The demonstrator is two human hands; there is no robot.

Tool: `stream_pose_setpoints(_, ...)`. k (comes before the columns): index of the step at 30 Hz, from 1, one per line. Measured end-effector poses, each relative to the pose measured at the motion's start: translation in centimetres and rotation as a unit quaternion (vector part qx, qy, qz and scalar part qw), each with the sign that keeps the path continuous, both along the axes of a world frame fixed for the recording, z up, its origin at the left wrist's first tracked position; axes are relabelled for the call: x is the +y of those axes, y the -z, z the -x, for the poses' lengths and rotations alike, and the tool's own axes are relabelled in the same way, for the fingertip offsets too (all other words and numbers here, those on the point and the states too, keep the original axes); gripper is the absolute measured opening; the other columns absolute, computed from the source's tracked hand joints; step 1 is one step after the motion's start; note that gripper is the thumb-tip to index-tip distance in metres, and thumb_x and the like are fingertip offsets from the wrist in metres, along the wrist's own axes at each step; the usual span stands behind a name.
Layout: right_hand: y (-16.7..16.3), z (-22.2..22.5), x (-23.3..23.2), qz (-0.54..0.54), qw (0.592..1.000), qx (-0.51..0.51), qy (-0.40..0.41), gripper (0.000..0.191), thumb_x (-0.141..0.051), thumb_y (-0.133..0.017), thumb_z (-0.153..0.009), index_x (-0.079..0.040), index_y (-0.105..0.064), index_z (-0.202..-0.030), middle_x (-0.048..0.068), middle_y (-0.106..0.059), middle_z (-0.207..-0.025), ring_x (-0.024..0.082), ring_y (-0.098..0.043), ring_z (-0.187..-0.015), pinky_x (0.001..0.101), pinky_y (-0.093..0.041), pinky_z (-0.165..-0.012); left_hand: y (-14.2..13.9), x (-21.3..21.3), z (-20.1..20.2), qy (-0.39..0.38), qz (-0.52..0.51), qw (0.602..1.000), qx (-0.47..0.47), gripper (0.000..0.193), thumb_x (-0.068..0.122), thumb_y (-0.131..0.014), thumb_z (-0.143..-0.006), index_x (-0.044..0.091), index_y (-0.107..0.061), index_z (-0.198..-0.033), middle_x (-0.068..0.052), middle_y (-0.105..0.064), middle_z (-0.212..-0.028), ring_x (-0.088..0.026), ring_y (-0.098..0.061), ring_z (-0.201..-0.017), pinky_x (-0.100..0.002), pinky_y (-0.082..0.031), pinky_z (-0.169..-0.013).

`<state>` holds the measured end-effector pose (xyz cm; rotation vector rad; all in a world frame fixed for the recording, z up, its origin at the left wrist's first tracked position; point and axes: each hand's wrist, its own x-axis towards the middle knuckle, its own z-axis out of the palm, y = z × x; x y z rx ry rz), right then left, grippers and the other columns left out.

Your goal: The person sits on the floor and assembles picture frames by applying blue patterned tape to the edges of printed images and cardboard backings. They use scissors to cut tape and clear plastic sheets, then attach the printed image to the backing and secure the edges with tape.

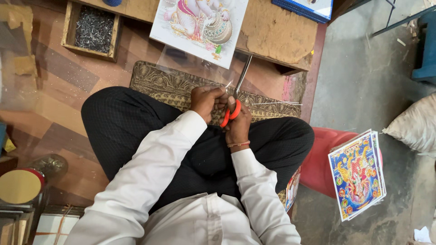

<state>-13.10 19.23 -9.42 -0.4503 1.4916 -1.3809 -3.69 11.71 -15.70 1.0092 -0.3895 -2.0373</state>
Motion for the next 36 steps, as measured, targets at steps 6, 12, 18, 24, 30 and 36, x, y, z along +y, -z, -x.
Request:
stream_pose_setpoints(6, 0.3, -0.2, 0.2, 0.037, 0.999, 0.016, -0.002, 0.029, -0.030, -0.075, -0.095, -0.002, -0.070, -0.097, 0.004, -0.062, -0.070, 0.011, -0.056, -0.046, 0.0220, -0.040, -0.040, -0.3, -0.1, 0.0, 0.004, -0.011, 1.000, 0.000, 0.014, 0.010, -0.070, -0.091, -0.003, -0.072, -0.093, -0.009, -0.073, -0.079, -0.015, -0.069, -0.064, -0.027, -0.057, -0.059)
stream_pose_setpoints(12, -0.5, 0.1, -0.2, 0.008, 1.000, -0.001, -0.009, 0.034, -0.037, -0.070, -0.094, -0.003, -0.068, -0.091, 0.005, -0.064, -0.067, 0.011, -0.057, -0.045, 0.0204, -0.035, -0.035, -0.9, 0.2, -0.4, 0.010, -0.008, 1.000, -0.011, 0.014, 0.009, -0.073, -0.090, -0.005, -0.071, -0.091, -0.009, -0.071, -0.076, -0.016, -0.068, -0.061, -0.028, -0.057, -0.054)
stream_pose_setpoints(18, -0.4, 0.4, -0.6, 0.004, 1.000, -0.014, 0.003, 0.035, -0.039, -0.069, -0.097, -0.008, -0.062, -0.084, 0.005, -0.062, -0.067, 0.013, -0.059, -0.047, 0.0224, -0.040, -0.039, -1.7, 1.5, -1.4, 0.008, 0.014, 0.999, -0.046, 0.014, 0.010, -0.074, -0.088, -0.004, -0.072, -0.087, -0.011, -0.072, -0.074, -0.017, -0.069, -0.057, -0.028, -0.057, -0.052)
stream_pose_setpoints(24, 0.0, 0.2, -0.4, 0.015, 1.000, 0.006, 0.001, 0.036, -0.040, -0.069, -0.096, -0.008, -0.061, -0.081, 0.005, -0.060, -0.064, 0.013, -0.056, -0.045, 0.0231, -0.038, -0.038, -2.5, 1.6, -1.9, 0.006, 0.005, 0.997, -0.075, 0.017, 0.009, -0.076, -0.087, -0.006, -0.071, -0.083, -0.013, -0.073, -0.073, -0.019, -0.070, -0.056, -0.029, -0.057, -0.050)
stream_pose_setpoints(30, 0.8, 0.2, -0.4, 0.021, 0.999, 0.026, 0.005, 0.033, -0.035, -0.072, -0.096, -0.007, -0.062, -0.082, 0.006, -0.060, -0.065, 0.012, -0.055, -0.046, 0.0227, -0.036, -0.038, -2.9, 1.8, -2.0, 0.011, 0.007, 0.997, -0.070, 0.017, 0.011, -0.075, -0.088, -0.006, -0.073, -0.085, -0.012, -0.073, -0.073, -0.017, -0.070, -0.057, -0.028, -0.057, -0.050)
stream_pose_setpoints(36, 0.5, 0.3, -0.6, 0.015, 1.000, -0.009, 0.002, 0.033, -0.035, -0.071, -0.096, -0.008, -0.061, -0.082, 0.005, -0.061, -0.066, 0.011, -0.052, -0.043, 0.0223, -0.033, -0.036, -2.7, 1.6, -2.3, 0.032, -0.001, 0.997, -0.067, 0.019, 0.013, -0.075, -0.088, -0.006, -0.070, -0.088, -0.013, -0.073, -0.074, -0.019, -0.073, -0.057, -0.029, -0.057, -0.049)
